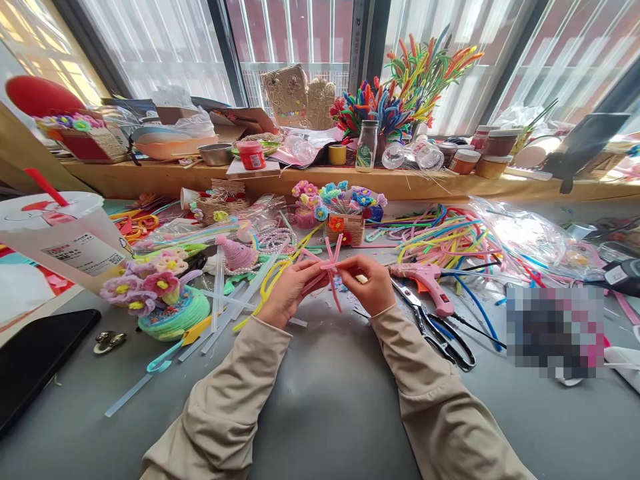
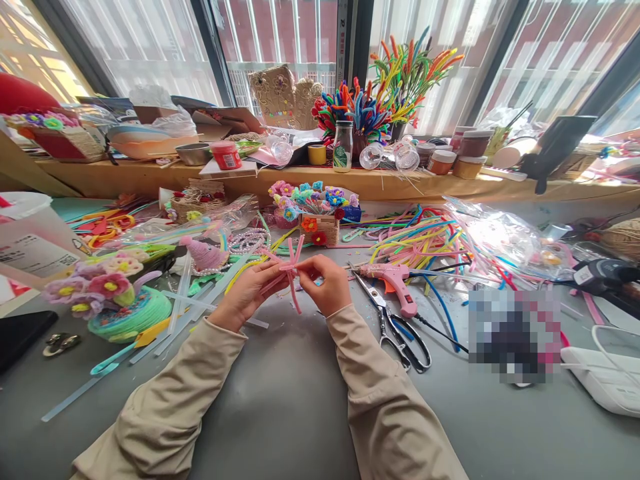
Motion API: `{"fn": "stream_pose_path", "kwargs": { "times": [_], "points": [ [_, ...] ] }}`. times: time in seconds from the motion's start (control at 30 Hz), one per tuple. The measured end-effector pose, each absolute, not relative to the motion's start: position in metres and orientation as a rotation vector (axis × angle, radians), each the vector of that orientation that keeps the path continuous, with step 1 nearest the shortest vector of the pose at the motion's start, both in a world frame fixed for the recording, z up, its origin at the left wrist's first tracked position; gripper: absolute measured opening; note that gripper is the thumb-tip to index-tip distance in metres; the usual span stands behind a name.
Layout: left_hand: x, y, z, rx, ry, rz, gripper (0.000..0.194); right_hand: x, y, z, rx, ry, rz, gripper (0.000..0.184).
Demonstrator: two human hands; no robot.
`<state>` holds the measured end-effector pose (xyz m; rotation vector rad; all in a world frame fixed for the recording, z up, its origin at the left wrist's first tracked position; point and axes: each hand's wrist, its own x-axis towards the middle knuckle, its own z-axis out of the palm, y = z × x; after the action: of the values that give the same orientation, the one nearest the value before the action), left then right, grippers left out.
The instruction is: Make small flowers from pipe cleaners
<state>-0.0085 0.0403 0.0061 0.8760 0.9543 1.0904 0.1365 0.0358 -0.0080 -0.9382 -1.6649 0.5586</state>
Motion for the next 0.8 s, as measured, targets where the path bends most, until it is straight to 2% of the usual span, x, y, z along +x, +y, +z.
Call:
{"fn": "stream_pose_path", "kwargs": {
  "times": [0.8],
  "points": [
    [-0.0053, 0.0364, 0.0104, 0.888, 0.973, 1.083, 0.015, 0.137, 0.0364, -0.0089, -0.963, -1.719, 0.446, 0.009]
  ]
}}
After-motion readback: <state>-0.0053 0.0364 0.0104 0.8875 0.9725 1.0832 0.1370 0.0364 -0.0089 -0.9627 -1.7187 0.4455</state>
